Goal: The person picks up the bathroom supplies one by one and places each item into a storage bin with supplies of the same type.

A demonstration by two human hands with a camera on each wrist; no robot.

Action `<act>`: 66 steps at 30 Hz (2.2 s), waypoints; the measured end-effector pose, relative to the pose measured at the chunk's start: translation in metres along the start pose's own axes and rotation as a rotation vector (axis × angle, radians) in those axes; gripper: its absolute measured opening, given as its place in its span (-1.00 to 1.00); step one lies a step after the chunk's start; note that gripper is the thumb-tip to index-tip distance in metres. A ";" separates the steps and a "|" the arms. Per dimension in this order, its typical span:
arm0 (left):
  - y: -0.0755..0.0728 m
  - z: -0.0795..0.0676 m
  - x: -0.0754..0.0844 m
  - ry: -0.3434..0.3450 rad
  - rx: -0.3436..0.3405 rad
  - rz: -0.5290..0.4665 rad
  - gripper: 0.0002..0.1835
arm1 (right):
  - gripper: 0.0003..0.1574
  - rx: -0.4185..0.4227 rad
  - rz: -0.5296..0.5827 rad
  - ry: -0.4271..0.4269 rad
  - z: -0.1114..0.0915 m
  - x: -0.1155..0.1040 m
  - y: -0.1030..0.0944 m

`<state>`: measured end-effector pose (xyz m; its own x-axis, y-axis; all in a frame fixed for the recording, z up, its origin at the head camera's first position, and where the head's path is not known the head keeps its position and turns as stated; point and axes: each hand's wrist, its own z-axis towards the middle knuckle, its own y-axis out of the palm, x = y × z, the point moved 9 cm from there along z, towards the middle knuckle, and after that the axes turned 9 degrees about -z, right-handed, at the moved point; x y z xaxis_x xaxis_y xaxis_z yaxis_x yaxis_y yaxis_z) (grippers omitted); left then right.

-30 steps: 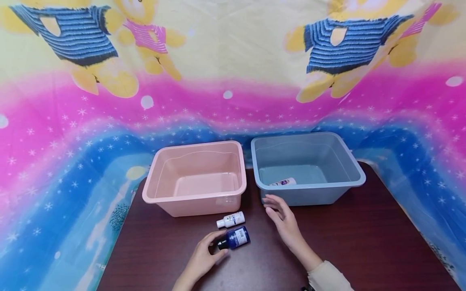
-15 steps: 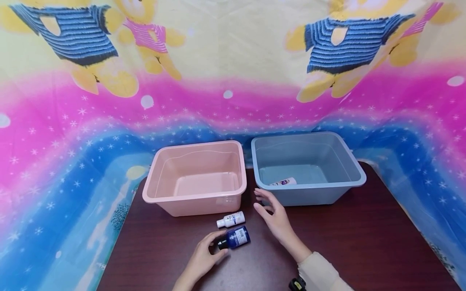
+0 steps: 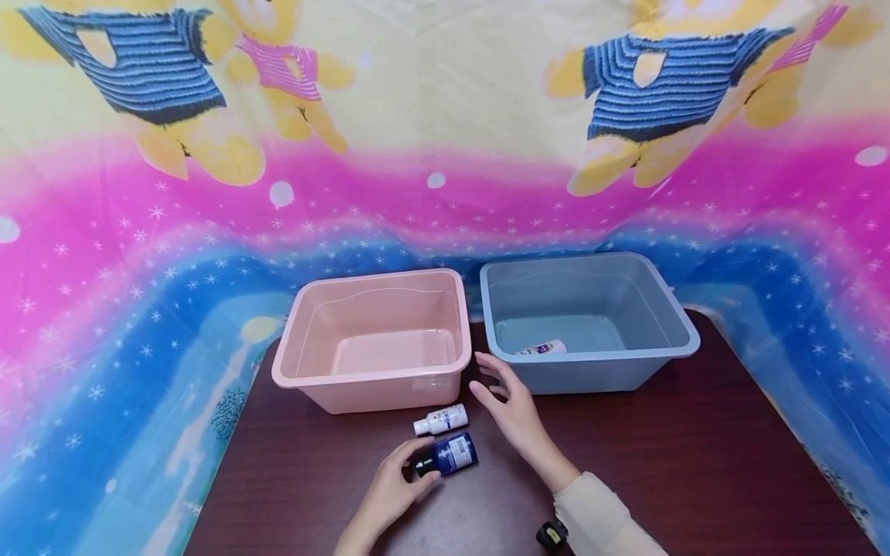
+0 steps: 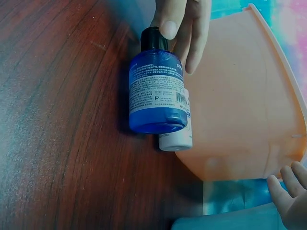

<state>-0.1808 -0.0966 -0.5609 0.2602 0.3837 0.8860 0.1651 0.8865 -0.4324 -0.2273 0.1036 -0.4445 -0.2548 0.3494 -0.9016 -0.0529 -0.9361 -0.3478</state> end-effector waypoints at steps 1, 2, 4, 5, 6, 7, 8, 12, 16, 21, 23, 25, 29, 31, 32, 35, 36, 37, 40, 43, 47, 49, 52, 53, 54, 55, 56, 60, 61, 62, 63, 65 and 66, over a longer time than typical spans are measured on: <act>0.001 0.001 0.000 -0.003 0.005 0.008 -0.45 | -0.41 -0.002 0.006 -0.001 0.000 -0.005 0.000; 0.001 0.002 -0.001 -0.006 0.010 0.012 -0.44 | -0.41 -0.005 0.012 0.000 0.000 -0.009 -0.001; 0.003 0.003 -0.001 -0.011 0.017 0.019 -0.44 | -0.40 -0.015 0.039 0.020 0.000 -0.015 -0.001; 0.004 0.004 -0.002 -0.015 0.020 0.018 -0.44 | -0.40 -0.019 0.036 0.024 0.000 -0.016 -0.001; 0.005 0.004 -0.002 -0.011 0.020 0.022 -0.44 | -0.40 -0.022 0.036 0.029 0.000 -0.016 0.000; 0.006 0.005 -0.002 -0.015 0.021 0.017 -0.44 | -0.39 -0.027 0.037 0.036 0.001 -0.016 0.001; 0.007 0.006 -0.002 -0.017 0.021 0.011 -0.45 | -0.39 -0.030 0.036 0.044 0.001 -0.014 0.002; 0.011 0.007 -0.003 -0.014 0.024 -0.004 -0.47 | -0.40 -0.020 0.012 0.049 0.004 -0.003 0.005; 0.013 0.009 -0.003 -0.018 0.030 -0.024 -0.49 | -0.41 -0.020 0.013 0.064 0.005 -0.009 0.005; 0.015 0.011 -0.001 -0.005 0.029 -0.015 -0.48 | -0.41 -0.016 0.024 0.051 0.007 -0.016 0.008; 0.016 0.013 0.001 0.006 0.026 -0.013 -0.48 | -0.41 -0.008 0.024 0.040 0.010 -0.016 0.010; 0.018 0.014 0.003 0.015 0.021 -0.014 -0.47 | -0.40 0.010 0.025 0.028 0.012 -0.013 0.012; 0.019 0.014 0.004 0.010 0.021 -0.026 -0.48 | -0.40 0.052 0.012 0.036 0.017 0.003 0.019; 0.020 0.014 0.004 0.011 0.026 -0.022 -0.49 | -0.39 0.067 0.002 0.049 0.020 0.012 0.023; 0.020 0.014 0.004 0.014 0.028 -0.018 -0.49 | -0.39 0.072 -0.008 0.050 0.021 0.014 0.024; 0.022 0.014 0.005 0.029 0.030 0.011 -0.49 | -0.39 0.100 -0.013 0.056 0.022 0.017 0.025; 0.022 0.015 0.005 0.037 0.029 0.024 -0.50 | -0.40 0.112 -0.009 0.055 0.023 0.017 0.025; 0.023 0.015 0.005 0.039 0.029 0.031 -0.50 | -0.40 0.122 -0.006 0.056 0.023 0.018 0.024; 0.024 0.015 0.005 0.033 0.030 0.030 -0.50 | -0.41 0.137 -0.007 0.061 0.022 0.018 0.024; 0.023 0.014 0.004 0.012 0.032 0.014 -0.50 | -0.41 0.134 -0.009 0.073 0.022 0.019 0.025; 0.024 0.014 0.002 -0.006 0.029 0.013 -0.49 | -0.43 0.127 0.015 0.090 0.022 0.018 0.025; 0.024 0.014 0.002 -0.012 0.028 0.016 -0.49 | -0.43 0.119 0.024 0.091 0.021 0.009 0.024; 0.025 0.014 0.003 -0.010 0.031 0.026 -0.49 | -0.42 0.096 0.030 0.100 0.022 -0.002 0.024; 0.025 0.015 0.003 -0.009 0.031 0.031 -0.49 | -0.41 0.092 0.032 0.101 0.022 -0.006 0.024; 0.026 0.015 0.003 -0.011 0.032 0.039 -0.48 | -0.41 0.088 0.038 0.104 0.023 -0.009 0.024; 0.026 0.016 0.004 -0.012 0.031 0.049 -0.48 | -0.41 0.085 0.044 0.109 0.024 -0.009 0.025; 0.027 0.017 0.004 -0.010 0.028 0.064 -0.47 | -0.41 0.084 0.048 0.112 0.026 -0.010 0.025; 0.032 0.019 0.007 0.005 0.010 0.135 -0.43 | -0.41 0.084 0.070 0.125 0.030 -0.009 0.028; 0.034 0.020 0.007 0.010 0.005 0.153 -0.41 | -0.41 0.082 0.074 0.128 0.031 -0.008 0.029; 0.035 0.020 0.008 0.017 -0.001 0.169 -0.40 | -0.42 0.080 0.080 0.129 0.031 -0.007 0.029; 0.036 0.021 0.009 0.020 -0.004 0.179 -0.39 | -0.42 0.078 0.085 0.128 0.032 -0.006 0.030; 0.037 0.020 0.009 0.024 -0.007 0.192 -0.37 | -0.44 0.073 0.094 0.122 0.032 -0.006 0.031; 0.037 0.020 0.010 0.025 -0.007 0.196 -0.37 | -0.43 0.072 0.096 0.116 0.033 -0.006 0.031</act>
<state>-0.1913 -0.0550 -0.5651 0.3113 0.5425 0.7803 0.1151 0.7935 -0.5976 -0.2592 0.0713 -0.4418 -0.1489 0.2564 -0.9550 -0.1038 -0.9645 -0.2427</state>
